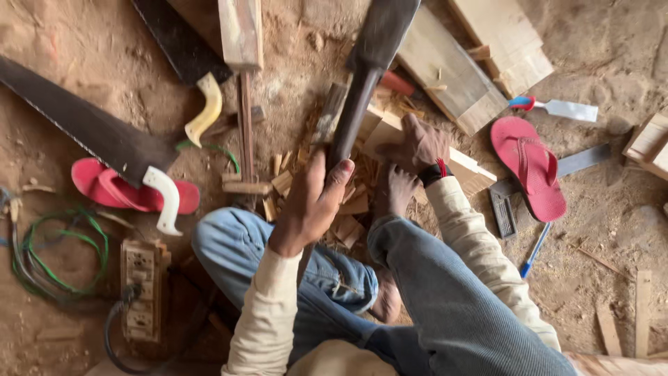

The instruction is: The person sits on the floor and uses a chisel and mallet to carve a rectangular wooden block. They repeatedly strike the chisel to remove wood chips, occasionally repositioning the block to work on different sections.

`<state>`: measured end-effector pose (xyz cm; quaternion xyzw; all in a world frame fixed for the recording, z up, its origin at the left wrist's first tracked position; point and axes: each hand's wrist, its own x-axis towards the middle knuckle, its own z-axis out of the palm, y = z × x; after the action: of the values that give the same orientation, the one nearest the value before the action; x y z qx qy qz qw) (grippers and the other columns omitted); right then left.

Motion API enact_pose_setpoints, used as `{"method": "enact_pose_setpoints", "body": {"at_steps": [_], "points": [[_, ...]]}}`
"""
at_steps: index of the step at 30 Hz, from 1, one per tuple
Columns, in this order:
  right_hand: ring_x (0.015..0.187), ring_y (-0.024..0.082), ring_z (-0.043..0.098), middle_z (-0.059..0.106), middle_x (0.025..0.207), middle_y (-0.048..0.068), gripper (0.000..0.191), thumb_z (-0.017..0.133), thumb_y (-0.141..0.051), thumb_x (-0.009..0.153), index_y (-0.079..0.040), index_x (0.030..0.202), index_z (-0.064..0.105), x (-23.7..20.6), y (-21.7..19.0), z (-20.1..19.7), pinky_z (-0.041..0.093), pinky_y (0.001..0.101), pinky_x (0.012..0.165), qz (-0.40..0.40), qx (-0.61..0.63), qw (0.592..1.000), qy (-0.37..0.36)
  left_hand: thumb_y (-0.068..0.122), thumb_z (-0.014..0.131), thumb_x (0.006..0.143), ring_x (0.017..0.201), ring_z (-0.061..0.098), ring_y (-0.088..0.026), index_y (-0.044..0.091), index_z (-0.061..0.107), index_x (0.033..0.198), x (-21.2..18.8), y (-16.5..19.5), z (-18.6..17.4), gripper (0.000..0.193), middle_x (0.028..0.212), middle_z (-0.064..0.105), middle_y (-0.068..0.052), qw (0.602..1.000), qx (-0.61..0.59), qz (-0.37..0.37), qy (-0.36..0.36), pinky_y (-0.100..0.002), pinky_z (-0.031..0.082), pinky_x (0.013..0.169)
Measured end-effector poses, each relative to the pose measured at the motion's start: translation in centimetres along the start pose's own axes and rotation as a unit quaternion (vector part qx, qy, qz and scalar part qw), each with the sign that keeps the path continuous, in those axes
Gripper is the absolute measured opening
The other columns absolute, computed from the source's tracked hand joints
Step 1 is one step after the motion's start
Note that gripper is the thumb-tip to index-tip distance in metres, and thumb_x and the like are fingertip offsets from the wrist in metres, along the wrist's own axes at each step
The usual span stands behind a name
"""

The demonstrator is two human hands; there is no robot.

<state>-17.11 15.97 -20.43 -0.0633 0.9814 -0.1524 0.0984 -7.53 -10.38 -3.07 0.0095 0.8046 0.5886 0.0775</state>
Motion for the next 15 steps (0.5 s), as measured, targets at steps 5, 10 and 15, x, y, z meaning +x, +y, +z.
{"method": "enact_pose_setpoints", "body": {"at_steps": [5, 10, 15], "points": [[0.063, 0.026, 0.055, 0.059, 0.072, 0.006, 0.076, 0.081, -0.079, 0.064, -0.015, 0.09, 0.051, 0.5, 0.2, 0.0, 0.038, 0.0444, 0.06, 0.003, 0.006, 1.0, -0.025, 0.037, 0.048, 0.109, 0.055, 0.053, -0.01, 0.006, 0.052, 0.112, -0.1, 2.3, -0.7, 0.032, 0.068, 0.053, -0.002, 0.991, -0.121, -0.045, -0.032, -0.029, 0.045, 0.047], [0.067, 0.028, 0.059, 0.061, 0.075, 0.007, 0.071, 0.08, -0.08, 0.07, -0.02, 0.096, 0.053, 1.0, 1.6, 1.8, 0.039, 0.0442, 0.061, -0.063, -0.079, 0.992, 0.079, 0.037, 0.051, 0.106, 0.051, 0.054, -0.01, 0.006, 0.056, 0.106, 0.7, 0.0, 1.8, 0.031, 0.065, 0.054, -0.001, 0.986, -0.056, -0.155, -0.034, -0.03, 0.043, 0.044], [0.07, 0.03, 0.058, 0.063, 0.081, 0.008, 0.076, 0.078, -0.082, 0.067, -0.017, 0.097, 0.052, -0.1, 1.5, 1.6, 0.039, 0.0455, 0.06, -0.087, -0.013, 0.993, 0.08, 0.036, 0.044, 0.106, 0.042, 0.05, -0.009, 0.005, 0.052, 0.115, 1.5, 1.1, -0.1, 0.034, 0.062, 0.054, 0.001, 0.981, -0.108, -0.143, -0.067, -0.028, 0.044, 0.032]]}}
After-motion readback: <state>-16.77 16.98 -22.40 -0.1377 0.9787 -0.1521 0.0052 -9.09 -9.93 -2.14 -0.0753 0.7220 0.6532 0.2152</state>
